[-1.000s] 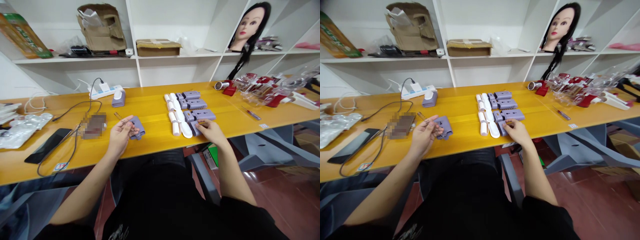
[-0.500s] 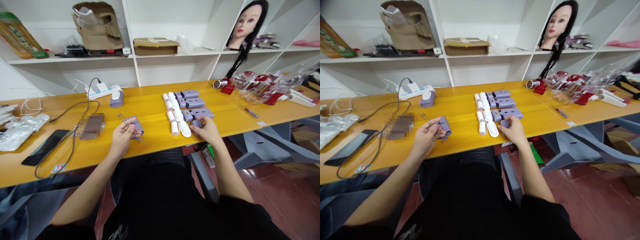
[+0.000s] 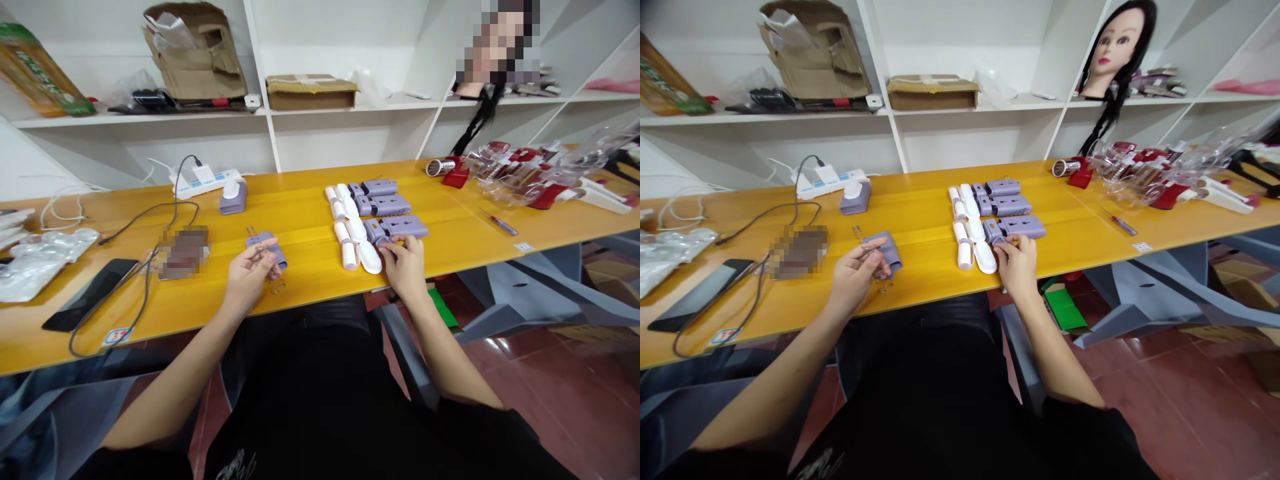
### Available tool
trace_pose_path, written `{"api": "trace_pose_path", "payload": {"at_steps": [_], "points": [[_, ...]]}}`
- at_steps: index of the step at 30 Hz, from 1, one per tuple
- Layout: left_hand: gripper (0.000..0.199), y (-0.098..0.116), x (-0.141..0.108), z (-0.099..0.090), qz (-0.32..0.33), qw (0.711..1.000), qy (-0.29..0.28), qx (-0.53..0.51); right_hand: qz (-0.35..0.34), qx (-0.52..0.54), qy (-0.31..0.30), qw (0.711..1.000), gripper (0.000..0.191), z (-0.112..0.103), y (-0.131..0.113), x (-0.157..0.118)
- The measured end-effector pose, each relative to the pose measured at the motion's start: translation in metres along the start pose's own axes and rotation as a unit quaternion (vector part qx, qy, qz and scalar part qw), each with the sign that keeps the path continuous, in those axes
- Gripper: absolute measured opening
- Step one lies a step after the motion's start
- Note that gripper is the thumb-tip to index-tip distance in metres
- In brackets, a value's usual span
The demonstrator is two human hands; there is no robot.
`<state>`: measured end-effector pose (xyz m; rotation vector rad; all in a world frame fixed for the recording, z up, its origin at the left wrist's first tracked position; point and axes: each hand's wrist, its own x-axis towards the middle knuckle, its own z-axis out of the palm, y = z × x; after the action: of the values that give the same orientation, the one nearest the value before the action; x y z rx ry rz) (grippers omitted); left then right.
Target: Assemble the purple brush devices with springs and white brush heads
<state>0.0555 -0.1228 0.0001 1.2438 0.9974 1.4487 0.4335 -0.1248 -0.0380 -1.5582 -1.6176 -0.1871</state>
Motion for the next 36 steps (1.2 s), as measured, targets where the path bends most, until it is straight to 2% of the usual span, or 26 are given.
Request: {"api": "trace_pose_path", "payload": {"at_steps": [9, 13, 16, 18, 21, 22, 24, 26, 27, 29, 31, 33, 36], "points": [[0.042, 0.004, -0.005, 0.003, 0.043, 0.998, -0.010, 0.043, -0.017, 0.036, 0.003, 0.999, 0.032, -0.005, -0.017, -0.003], [0.043, 0.005, -0.005, 0.007, 0.042, 0.998, -0.017, 0.034, 0.024, 0.089, 0.025, 0.995, 0.036, -0.017, -0.021, -0.001], [0.045, 0.008, -0.004, 0.019, 0.048, 0.998, -0.030, 0.013, 0.060, 0.139, 0.055, 0.987, 0.034, -0.034, -0.028, 0.002], [0.044, 0.013, -0.005, 0.036, 0.051, 0.998, -0.042, -0.004, 0.069, 0.195, 0.012, 0.978, 0.036, -0.050, -0.039, 0.001], [0.044, 0.019, -0.007, 0.078, 0.052, 0.996, -0.063, -0.037, 0.020, 0.272, -0.149, 0.950, 0.041, -0.069, -0.069, -0.004], [0.043, 0.019, -0.008, 0.096, 0.058, 0.994, -0.077, -0.050, -0.005, 0.279, -0.178, 0.944, 0.046, -0.073, -0.080, -0.007], [0.042, 0.015, -0.009, 0.132, 0.079, 0.989, -0.101, -0.073, -0.036, 0.270, -0.173, 0.946, 0.050, -0.078, -0.096, -0.009], [0.043, 0.008, -0.006, 0.165, 0.098, 0.984, -0.121, -0.082, -0.043, 0.238, -0.130, 0.961, 0.036, -0.083, -0.097, -0.005], [0.044, 0.004, -0.004, 0.178, 0.100, 0.982, -0.138, -0.081, -0.043, 0.214, -0.110, 0.970, 0.029, -0.086, -0.090, 0.000], [0.052, -0.003, 0.001, 0.196, 0.130, 0.979, -0.149, -0.044, -0.041, 0.151, -0.077, 0.985, 0.025, -0.098, -0.060, 0.014], [0.064, -0.005, 0.005, 0.204, 0.189, 0.962, -0.174, 0.091, -0.037, 0.082, -0.026, 0.996, 0.027, -0.112, -0.014, 0.031], [0.065, -0.005, 0.006, 0.207, 0.254, 0.904, -0.217, 0.266, -0.042, 0.016, -0.006, 0.999, 0.025, -0.121, 0.037, 0.044], [0.050, -0.007, 0.004, 0.210, 0.304, 0.796, -0.268, 0.449, -0.069, -0.043, -0.076, 0.994, 0.025, -0.117, 0.097, 0.049]]}}
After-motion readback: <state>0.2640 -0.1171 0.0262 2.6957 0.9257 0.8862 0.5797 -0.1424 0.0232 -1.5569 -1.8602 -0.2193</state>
